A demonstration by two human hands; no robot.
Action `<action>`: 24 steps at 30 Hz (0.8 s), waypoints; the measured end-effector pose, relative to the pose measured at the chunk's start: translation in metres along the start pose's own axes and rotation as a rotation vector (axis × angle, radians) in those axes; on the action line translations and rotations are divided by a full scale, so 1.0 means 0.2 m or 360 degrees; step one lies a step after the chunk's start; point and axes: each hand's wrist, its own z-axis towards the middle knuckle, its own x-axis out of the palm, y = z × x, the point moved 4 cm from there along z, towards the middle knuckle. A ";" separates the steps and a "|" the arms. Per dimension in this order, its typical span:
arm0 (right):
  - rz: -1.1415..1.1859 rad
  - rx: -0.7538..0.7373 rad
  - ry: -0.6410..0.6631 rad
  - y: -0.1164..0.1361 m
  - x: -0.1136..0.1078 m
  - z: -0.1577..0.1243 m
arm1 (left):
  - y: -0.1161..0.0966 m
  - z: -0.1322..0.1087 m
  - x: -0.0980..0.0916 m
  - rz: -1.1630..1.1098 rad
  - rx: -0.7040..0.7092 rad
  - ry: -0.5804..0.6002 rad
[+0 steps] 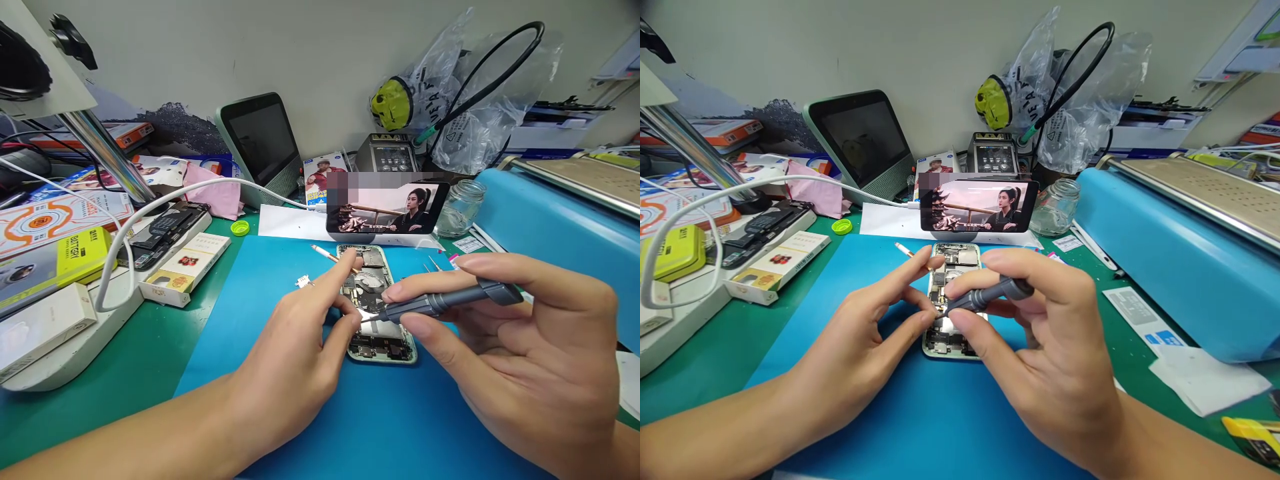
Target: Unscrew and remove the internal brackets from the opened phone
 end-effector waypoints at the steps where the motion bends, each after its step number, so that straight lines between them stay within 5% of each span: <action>1: 0.0007 0.0005 0.0006 0.00 0.00 0.00 | 0.00 0.00 0.00 0.0002 -0.0005 -0.0004; 24: 0.0026 0.0048 0.0256 -0.06 0.05 -0.03 | 0.00 -0.01 0.00 0.0125 -0.0053 -0.0031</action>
